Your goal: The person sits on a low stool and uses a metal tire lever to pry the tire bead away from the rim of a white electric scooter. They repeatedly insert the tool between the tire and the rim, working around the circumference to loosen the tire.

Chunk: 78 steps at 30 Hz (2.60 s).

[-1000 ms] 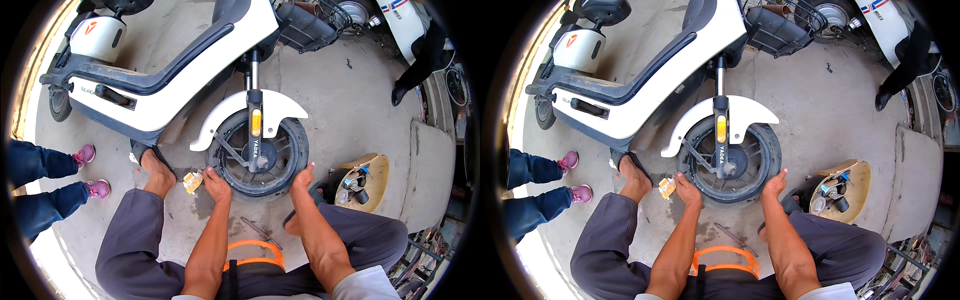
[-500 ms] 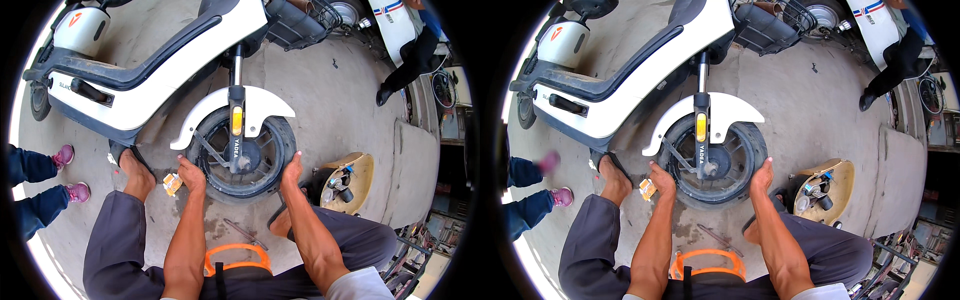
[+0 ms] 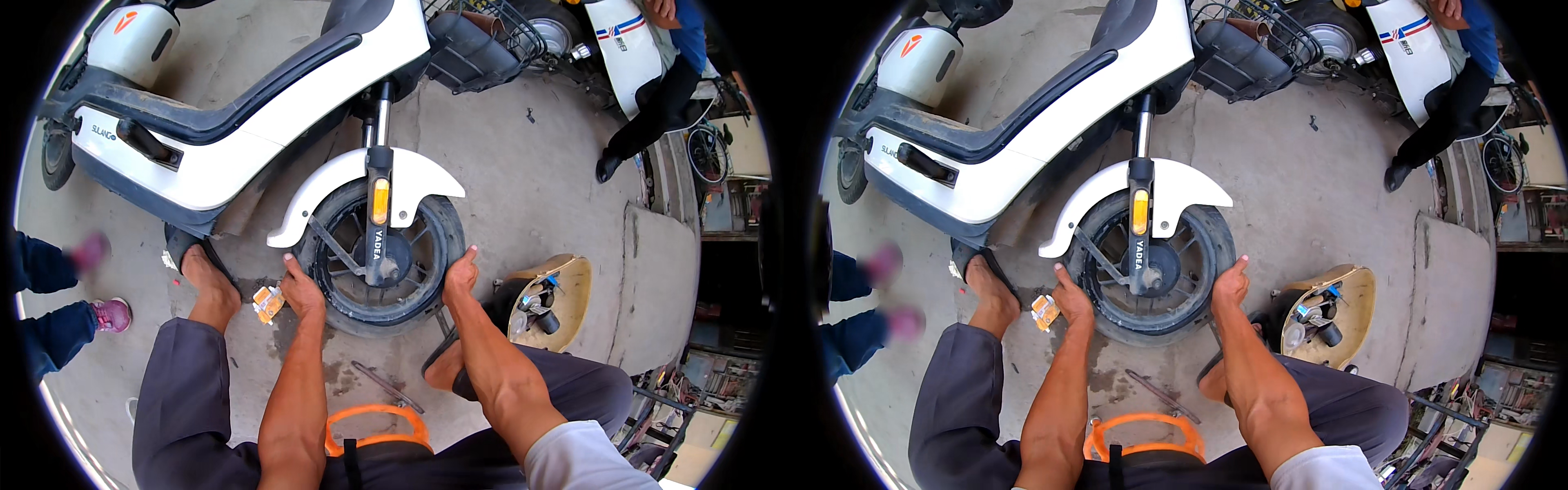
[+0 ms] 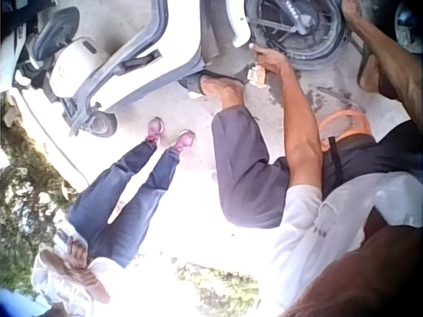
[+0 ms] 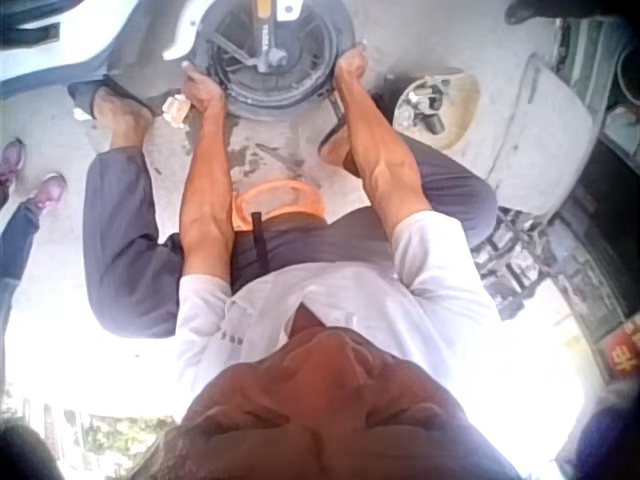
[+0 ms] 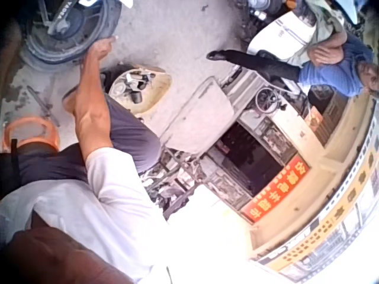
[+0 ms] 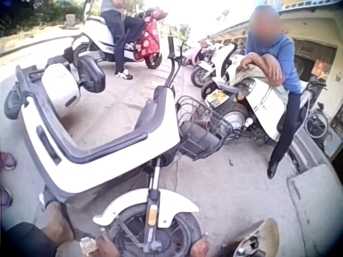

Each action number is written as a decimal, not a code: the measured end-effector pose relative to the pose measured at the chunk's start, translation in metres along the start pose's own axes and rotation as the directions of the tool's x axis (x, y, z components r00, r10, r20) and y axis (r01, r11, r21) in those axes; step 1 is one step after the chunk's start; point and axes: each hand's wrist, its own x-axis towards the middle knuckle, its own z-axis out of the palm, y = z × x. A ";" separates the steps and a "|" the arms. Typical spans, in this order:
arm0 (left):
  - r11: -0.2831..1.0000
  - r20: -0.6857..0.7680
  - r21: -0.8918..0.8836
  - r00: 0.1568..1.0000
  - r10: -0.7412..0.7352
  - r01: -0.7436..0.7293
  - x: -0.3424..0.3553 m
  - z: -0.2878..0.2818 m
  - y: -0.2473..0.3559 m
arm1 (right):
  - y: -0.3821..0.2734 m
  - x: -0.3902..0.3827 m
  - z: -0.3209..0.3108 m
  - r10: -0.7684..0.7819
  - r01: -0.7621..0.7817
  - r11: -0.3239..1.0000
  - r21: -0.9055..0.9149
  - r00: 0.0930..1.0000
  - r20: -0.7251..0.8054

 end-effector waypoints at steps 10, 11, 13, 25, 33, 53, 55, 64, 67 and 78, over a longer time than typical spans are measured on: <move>0.992 0.009 -0.114 0.998 0.061 -0.060 0.006 -0.005 -0.003 | 0.016 0.001 0.005 0.057 -0.069 0.988 0.138 0.994 0.090; 0.990 0.012 -0.125 0.997 0.071 -0.068 0.006 -0.004 -0.006 | 0.017 0.004 0.007 0.050 -0.062 0.987 0.151 0.995 0.086; 0.996 0.071 -0.088 0.997 -0.009 0.015 0.002 -0.008 -0.006 | 0.016 0.007 0.009 0.052 -0.057 0.996 0.065 0.997 0.065; 0.993 0.092 -0.094 0.993 -0.068 0.077 0.011 0.001 -0.011 | 0.048 -0.025 -0.059 -0.359 -0.021 0.844 0.536 0.721 0.593; 0.997 0.118 -0.073 0.993 0.012 -0.004 0.023 0.001 -0.006 | 0.063 -0.009 -0.060 -0.074 -0.376 0.822 0.428 0.675 0.734; 0.976 0.223 -0.216 0.974 0.039 0.011 -0.080 -0.033 -0.051 | 0.230 -0.150 -0.103 -0.256 0.950 -0.080 -0.301 0.272 0.928; 0.963 0.241 -0.252 0.970 -0.034 0.096 -0.086 -0.029 -0.061 | 0.227 -0.153 -0.102 -0.216 0.973 -0.055 -0.222 0.206 0.954; 0.949 0.306 -0.313 0.951 0.051 0.050 -0.012 -0.039 -0.020 | 0.159 -0.155 -0.107 -0.066 0.737 0.609 -0.294 0.416 0.907; 0.970 0.336 -0.239 0.941 0.031 0.053 -0.028 -0.046 -0.027 | 0.103 -0.153 -0.114 -0.073 0.663 0.700 -0.264 0.434 0.898; 0.940 0.301 -0.207 0.932 -0.203 0.271 -0.053 -0.043 -0.037 | -0.014 -0.101 -0.108 -0.273 0.955 0.213 -0.205 0.260 0.926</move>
